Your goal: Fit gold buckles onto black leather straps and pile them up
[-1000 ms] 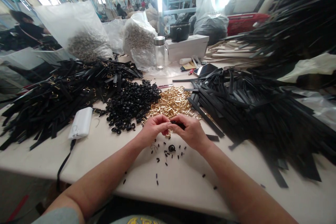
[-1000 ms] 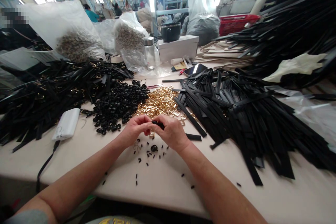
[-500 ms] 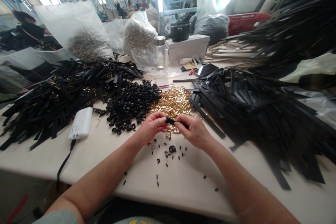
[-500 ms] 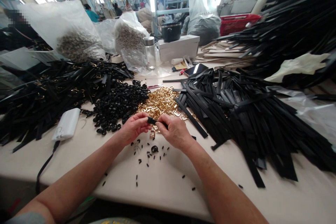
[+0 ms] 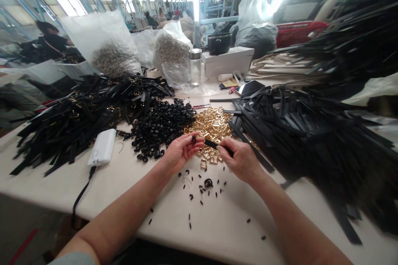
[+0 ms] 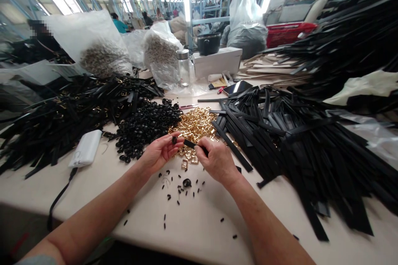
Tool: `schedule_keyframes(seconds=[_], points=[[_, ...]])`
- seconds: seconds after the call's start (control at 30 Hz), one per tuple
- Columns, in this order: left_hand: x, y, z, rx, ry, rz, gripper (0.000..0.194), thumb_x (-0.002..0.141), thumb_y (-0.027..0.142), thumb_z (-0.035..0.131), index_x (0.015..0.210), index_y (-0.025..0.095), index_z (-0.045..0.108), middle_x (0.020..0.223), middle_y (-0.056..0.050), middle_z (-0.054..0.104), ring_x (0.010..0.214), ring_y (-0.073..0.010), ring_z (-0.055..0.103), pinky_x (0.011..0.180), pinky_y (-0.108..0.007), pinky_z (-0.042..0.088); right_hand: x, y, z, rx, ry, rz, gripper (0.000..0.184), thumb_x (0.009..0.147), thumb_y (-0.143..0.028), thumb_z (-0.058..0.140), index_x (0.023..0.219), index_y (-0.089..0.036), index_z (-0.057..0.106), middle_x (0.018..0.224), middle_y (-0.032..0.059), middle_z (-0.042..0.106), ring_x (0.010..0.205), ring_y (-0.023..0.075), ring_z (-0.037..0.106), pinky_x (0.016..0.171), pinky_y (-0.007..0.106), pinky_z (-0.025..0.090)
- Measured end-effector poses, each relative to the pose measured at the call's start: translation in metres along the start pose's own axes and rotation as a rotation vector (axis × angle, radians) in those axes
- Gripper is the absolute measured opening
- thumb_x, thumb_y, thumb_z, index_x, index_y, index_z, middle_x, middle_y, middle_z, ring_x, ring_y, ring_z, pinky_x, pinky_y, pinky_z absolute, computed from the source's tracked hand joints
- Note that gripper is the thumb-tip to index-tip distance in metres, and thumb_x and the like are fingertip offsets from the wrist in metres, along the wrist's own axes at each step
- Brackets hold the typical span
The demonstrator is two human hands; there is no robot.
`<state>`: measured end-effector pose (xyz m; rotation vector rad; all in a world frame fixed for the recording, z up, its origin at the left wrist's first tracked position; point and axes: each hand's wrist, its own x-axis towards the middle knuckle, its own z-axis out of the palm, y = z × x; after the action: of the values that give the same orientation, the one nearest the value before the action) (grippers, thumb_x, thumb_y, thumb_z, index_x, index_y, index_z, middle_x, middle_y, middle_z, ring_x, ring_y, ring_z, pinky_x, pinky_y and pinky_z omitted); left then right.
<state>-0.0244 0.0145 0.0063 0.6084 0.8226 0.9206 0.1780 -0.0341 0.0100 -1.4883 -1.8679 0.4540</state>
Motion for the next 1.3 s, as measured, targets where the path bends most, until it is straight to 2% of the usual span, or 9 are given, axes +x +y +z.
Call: schedule_keyframes(seconds=[0.23, 0.4, 0.63, 0.87, 1.0, 1.1, 1.2, 1.3], points=[[-0.003, -0.001, 0.003, -0.002, -0.016, -0.008, 0.028, 0.094, 0.017, 0.046, 0.115, 0.006, 0.061, 0.105, -0.018, 0.071, 0.083, -0.0164, 0.072, 0.067, -0.020, 0.059, 0.000, 0.002, 0.004, -0.004, 0.002, 0.024, 0.022, 0.086, -0.029, 0.050, 0.066, -0.020, 0.053, 0.056, -0.0034, 0.049, 0.051, 0.0104, 0.042, 0.052, 0.025, 0.029], [-0.003, -0.003, 0.002, 0.024, -0.011, -0.002, 0.032, 0.089, 0.010, 0.047, 0.119, 0.005, 0.058, 0.107, -0.020, 0.070, 0.086, -0.0191, 0.072, 0.066, -0.021, 0.058, 0.001, 0.004, 0.004, 0.040, -0.009, 0.052, 0.023, 0.086, -0.027, 0.051, 0.064, -0.020, 0.052, 0.056, -0.0031, 0.050, 0.051, 0.0105, 0.044, 0.051, 0.024, 0.030], [-0.002, -0.008, 0.004, 0.102, 0.007, 0.001, 0.043, 0.082, 0.008, 0.053, 0.125, 0.008, 0.055, 0.108, -0.017, 0.069, 0.086, -0.0202, 0.072, 0.067, -0.025, 0.058, 0.002, 0.008, 0.005, 0.096, -0.051, 0.079, 0.022, 0.085, -0.026, 0.052, 0.064, -0.020, 0.053, 0.055, -0.0036, 0.051, 0.050, 0.0106, 0.044, 0.051, 0.024, 0.032], [-0.004, -0.013, 0.003, 0.231, -0.018, 0.069, 0.049, 0.078, 0.009, 0.058, 0.127, 0.012, 0.055, 0.111, -0.014, 0.068, 0.088, -0.0188, 0.070, 0.071, -0.026, 0.056, 0.002, 0.006, 0.004, 0.120, -0.082, 0.087, 0.021, 0.085, -0.027, 0.052, 0.065, -0.020, 0.053, 0.056, -0.0035, 0.052, 0.052, 0.0110, 0.045, 0.053, 0.025, 0.033], [-0.004, -0.013, 0.003, 0.285, -0.024, 0.068, 0.044, 0.078, 0.016, 0.065, 0.121, 0.013, 0.058, 0.103, -0.011, 0.069, 0.085, -0.0174, 0.070, 0.070, -0.025, 0.054, 0.002, 0.003, 0.003, 0.123, -0.078, 0.078, 0.021, 0.084, -0.026, 0.053, 0.064, -0.020, 0.054, 0.055, -0.0035, 0.051, 0.051, 0.0110, 0.044, 0.052, 0.025, 0.032], [-0.003, -0.013, 0.003, 0.353, -0.037, 0.096, 0.041, 0.075, 0.024, 0.072, 0.113, 0.015, 0.060, 0.090, -0.005, 0.068, 0.076, -0.0128, 0.067, 0.065, -0.022, 0.051, 0.001, 0.002, 0.004, 0.122, -0.085, 0.064, 0.020, 0.084, -0.025, 0.053, 0.065, -0.020, 0.055, 0.056, -0.0034, 0.053, 0.051, 0.0109, 0.046, 0.052, 0.024, 0.033], [-0.002, -0.013, 0.003, 0.390, -0.040, 0.111, 0.038, 0.072, 0.024, 0.075, 0.107, 0.015, 0.062, 0.077, 0.000, 0.063, 0.066, -0.0086, 0.062, 0.058, -0.018, 0.046, -0.001, 0.002, 0.007, 0.106, -0.099, 0.044, 0.019, 0.085, -0.024, 0.054, 0.066, -0.020, 0.056, 0.058, -0.0032, 0.056, 0.052, 0.0112, 0.048, 0.052, 0.025, 0.034], [0.000, -0.014, 0.002, 0.376, -0.039, 0.083, 0.039, 0.070, 0.023, 0.075, 0.106, 0.014, 0.062, 0.072, 0.001, 0.061, 0.061, -0.0079, 0.059, 0.054, -0.018, 0.042, -0.003, 0.001, 0.012, 0.066, -0.056, -0.004, 0.008, 0.084, -0.027, 0.058, 0.080, -0.021, 0.061, 0.070, -0.0014, 0.065, 0.061, 0.0133, 0.057, 0.057, 0.025, 0.040]])
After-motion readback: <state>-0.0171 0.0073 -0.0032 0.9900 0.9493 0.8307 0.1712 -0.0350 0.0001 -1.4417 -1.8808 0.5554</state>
